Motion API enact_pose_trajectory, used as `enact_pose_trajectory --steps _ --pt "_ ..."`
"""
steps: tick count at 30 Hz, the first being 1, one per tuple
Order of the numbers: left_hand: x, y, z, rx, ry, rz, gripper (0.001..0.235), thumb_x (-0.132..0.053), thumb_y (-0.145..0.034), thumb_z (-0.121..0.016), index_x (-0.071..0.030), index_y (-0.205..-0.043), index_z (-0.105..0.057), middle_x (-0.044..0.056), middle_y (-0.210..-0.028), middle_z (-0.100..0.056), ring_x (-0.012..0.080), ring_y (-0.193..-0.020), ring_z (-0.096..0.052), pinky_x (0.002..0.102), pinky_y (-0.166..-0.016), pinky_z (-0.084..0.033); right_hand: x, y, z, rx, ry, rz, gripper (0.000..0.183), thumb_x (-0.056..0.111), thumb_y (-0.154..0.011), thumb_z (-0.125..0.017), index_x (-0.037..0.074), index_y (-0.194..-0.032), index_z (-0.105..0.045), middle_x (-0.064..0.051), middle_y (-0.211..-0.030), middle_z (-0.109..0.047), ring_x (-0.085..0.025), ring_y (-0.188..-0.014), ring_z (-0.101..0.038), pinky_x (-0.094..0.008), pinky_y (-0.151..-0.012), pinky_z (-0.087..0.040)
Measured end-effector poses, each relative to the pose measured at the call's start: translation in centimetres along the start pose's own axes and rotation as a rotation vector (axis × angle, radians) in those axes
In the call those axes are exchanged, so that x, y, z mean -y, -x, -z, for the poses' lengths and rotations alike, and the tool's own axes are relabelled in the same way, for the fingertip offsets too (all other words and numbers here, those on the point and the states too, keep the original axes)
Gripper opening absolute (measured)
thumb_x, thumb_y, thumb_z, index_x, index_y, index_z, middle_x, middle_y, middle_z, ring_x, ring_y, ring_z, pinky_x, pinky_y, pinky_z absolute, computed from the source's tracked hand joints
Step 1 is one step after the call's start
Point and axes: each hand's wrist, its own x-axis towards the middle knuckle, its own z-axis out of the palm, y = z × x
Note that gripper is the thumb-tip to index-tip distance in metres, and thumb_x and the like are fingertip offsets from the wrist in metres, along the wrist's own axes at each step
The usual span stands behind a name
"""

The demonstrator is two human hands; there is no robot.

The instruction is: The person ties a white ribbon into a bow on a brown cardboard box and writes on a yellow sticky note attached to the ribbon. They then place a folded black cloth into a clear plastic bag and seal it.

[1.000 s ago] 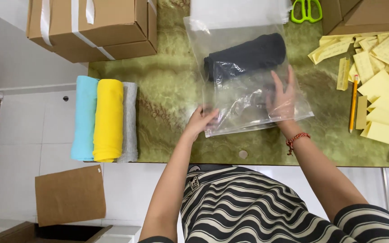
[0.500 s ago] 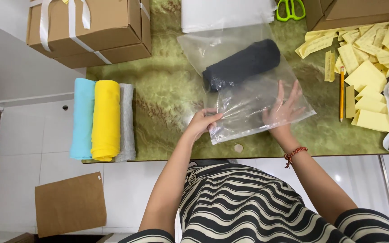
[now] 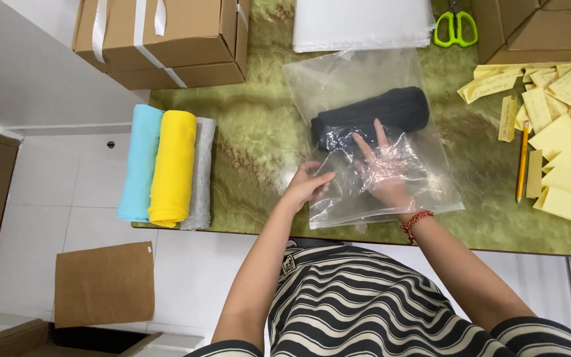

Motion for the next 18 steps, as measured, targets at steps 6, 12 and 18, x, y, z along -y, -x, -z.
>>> enact_pose_trajectory --steps 6,12,18 --pt "-1.3 1.0 -0.3 0.008 -0.048 0.038 0.098 -0.03 -0.08 -0.098 -0.012 -0.153 -0.035 0.009 -0.086 -0.077 0.0132 -0.068 -0.074 0.02 -0.063 -0.063 0.6 -3.3 -1.3 0.044 0.121 -0.112 0.065 0.034 -0.108 -0.061 0.047 -0.166 -0.035 0.003 -0.181 0.005 -0.044 -0.154 -0.04 -0.065 -0.123 -0.036" --pt "-2.3 1.3 0.4 0.072 -0.012 0.032 0.097 -0.022 -0.084 -0.094 -0.012 -0.158 -0.032 0.01 -0.085 -0.076 0.014 -0.065 -0.074 0.02 -0.062 -0.064 2.9 -7.7 0.1 0.022 0.065 -0.058 0.064 0.03 -0.111 -0.058 0.049 -0.167 -0.034 0.004 -0.18 0.007 -0.051 -0.155 -0.031 -0.079 -0.118 -0.032" --pt "-3.4 1.9 1.4 0.122 0.016 0.03 0.101 -0.018 -0.083 -0.095 -0.012 -0.16 -0.029 0.011 -0.084 -0.076 0.0152 -0.064 -0.075 0.021 -0.06 -0.065 1.8 -13.6 -2.8 -0.014 0.125 -0.042 0.071 0.03 -0.109 -0.068 0.046 -0.169 -0.034 0.004 -0.179 0.008 -0.055 -0.15 -0.035 -0.084 -0.112 -0.035"
